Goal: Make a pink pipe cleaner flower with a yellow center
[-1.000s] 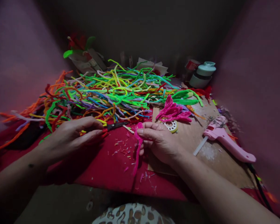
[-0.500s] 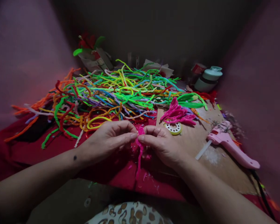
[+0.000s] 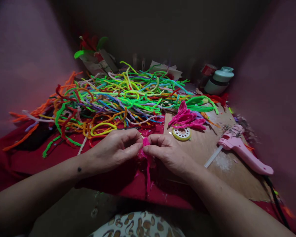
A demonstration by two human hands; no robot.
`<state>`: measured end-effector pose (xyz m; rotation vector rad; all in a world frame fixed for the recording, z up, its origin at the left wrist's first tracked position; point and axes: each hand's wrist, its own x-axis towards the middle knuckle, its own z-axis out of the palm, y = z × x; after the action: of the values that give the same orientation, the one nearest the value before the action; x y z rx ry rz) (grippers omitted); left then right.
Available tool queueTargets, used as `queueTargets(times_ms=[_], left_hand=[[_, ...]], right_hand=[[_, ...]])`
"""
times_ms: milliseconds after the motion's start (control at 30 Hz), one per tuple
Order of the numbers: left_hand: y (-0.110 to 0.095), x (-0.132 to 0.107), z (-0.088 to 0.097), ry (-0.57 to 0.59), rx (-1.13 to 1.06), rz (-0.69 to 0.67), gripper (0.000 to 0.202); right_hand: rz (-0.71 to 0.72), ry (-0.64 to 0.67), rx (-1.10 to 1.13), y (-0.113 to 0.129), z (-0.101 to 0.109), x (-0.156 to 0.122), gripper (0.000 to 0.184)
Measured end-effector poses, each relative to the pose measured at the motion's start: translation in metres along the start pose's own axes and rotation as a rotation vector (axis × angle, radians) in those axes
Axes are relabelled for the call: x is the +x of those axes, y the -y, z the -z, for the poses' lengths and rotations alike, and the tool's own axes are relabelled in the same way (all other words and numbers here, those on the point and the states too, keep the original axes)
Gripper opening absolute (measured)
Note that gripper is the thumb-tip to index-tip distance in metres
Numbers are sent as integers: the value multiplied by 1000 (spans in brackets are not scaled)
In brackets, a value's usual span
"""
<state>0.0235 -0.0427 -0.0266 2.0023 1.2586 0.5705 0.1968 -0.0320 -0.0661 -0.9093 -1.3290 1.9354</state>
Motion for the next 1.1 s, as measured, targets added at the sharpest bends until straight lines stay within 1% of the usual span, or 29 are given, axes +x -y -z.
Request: queueTargets(times_ms=[100,267,367,500,667,733,833,900,933,967,1033,1100], left_hand=[[0,-1,-1,-11,16,-10,14],[0,-3,0,-108,51,-67,10],[1,-4,2,-140,8,-166,9],[5,-4,4,-114,-12,-334,14],[9,-2,2,-87,58,-442,17],[9,-1,-1,-125,71,-443,15],[9,-1,-5,-217,36,-326,13],[10,-3,-8,-231,7,-265,11],[10,-4,-10,-221,13,-271,12],[11,-5,-11,-211,42,-306,16],[13,-7,-14,-211,168,-414,25],[15,-7,-18,-222,296,-481,27]], right_hand=[[10,23,39,-2,1,1,7],[-36,27,130,0,1,2,4],[-65,30,186,4,0,2,4],[-124,60,245,8,1,2,5],[-174,97,250,10,1,2,7],[-161,94,254,9,1,3,7],[-97,45,255,8,0,4,9],[-49,-25,262,7,0,5,10],[-39,-63,267,6,0,5,9],[-36,-99,273,5,0,5,8],[-32,-147,283,4,0,6,7],[-11,-167,304,1,0,8,10]])
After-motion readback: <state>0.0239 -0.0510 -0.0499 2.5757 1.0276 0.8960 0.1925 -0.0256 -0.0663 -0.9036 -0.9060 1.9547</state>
